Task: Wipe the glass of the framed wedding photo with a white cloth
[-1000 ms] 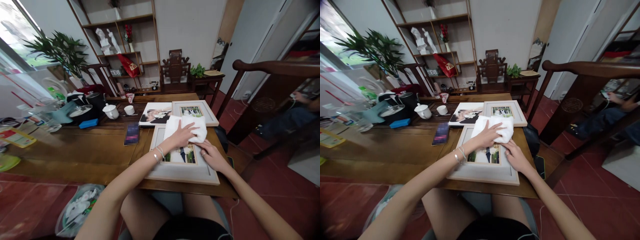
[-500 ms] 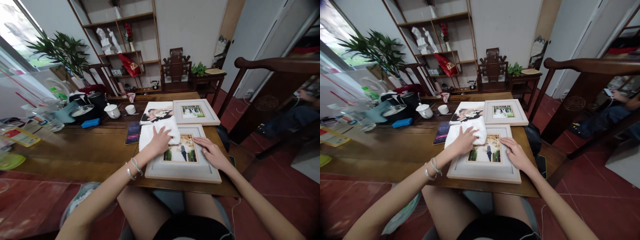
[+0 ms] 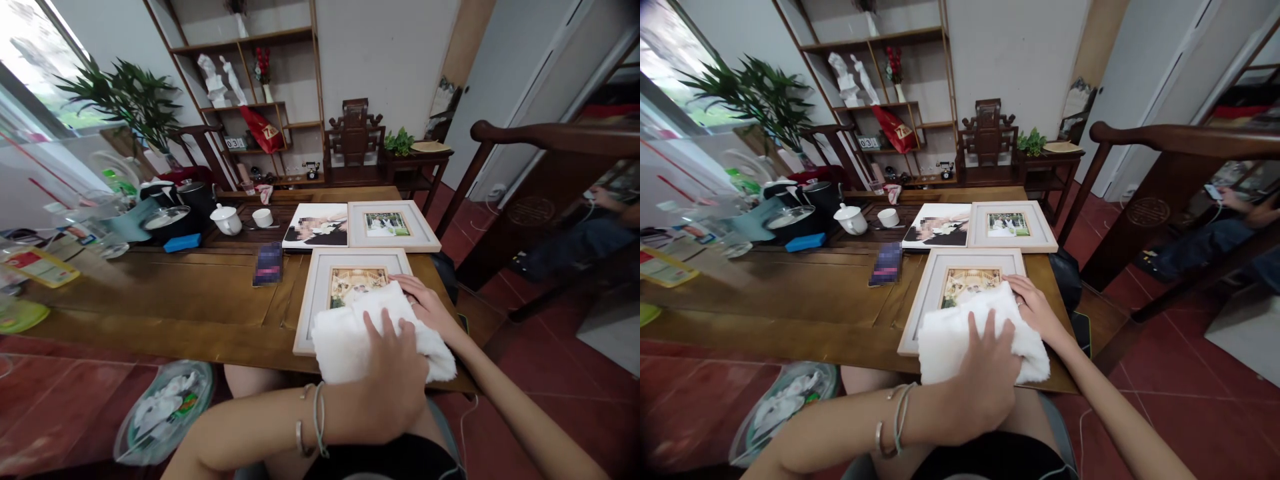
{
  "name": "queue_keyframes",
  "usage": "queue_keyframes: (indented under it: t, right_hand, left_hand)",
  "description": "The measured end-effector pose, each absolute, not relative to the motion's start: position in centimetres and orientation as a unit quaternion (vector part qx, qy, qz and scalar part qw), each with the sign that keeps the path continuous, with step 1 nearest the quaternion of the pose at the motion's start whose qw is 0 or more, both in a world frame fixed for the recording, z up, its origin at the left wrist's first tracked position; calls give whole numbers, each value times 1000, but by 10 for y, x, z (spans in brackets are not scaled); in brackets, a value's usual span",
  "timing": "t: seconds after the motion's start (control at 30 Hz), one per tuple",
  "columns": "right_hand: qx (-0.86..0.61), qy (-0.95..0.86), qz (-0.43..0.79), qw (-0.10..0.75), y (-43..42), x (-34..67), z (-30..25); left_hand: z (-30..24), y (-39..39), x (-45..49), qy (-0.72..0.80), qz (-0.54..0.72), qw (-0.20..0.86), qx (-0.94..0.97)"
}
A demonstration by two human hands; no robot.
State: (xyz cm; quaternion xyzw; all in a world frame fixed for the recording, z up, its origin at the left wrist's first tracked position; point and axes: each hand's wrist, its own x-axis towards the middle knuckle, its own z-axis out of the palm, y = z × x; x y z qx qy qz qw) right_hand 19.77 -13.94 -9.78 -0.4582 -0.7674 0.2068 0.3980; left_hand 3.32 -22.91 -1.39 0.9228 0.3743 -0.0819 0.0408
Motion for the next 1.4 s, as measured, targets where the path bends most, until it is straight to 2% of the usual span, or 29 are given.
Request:
queue_keyframes:
  t: [0.23, 0.5, 0.77, 0.93, 1.2, 1.4]
  right_hand:
    - [-453, -778, 184, 395, -140, 198, -103]
    - [-449, -775, 187, 402, -139, 199, -107]
    - [-451, -777, 201, 391, -140, 199, -98]
    - [-449, -781, 201, 385, -140, 200, -96]
    - [-436, -792, 180, 388, -136, 204, -108]
    - [-440, -790, 177, 388, -137, 202, -107]
  left_hand:
    - [-36, -207, -12, 370, -54, -7, 928]
    - [-29, -172, -90, 339, -36, 30, 940]
    - [-38, -194, -30, 242, 6, 0, 970]
    - [-44, -190, -19, 275, 20, -8, 961]
    - [-52, -121, -46, 392, 16, -61, 918]
    - [-38, -163, -53, 306, -1, 4, 952]
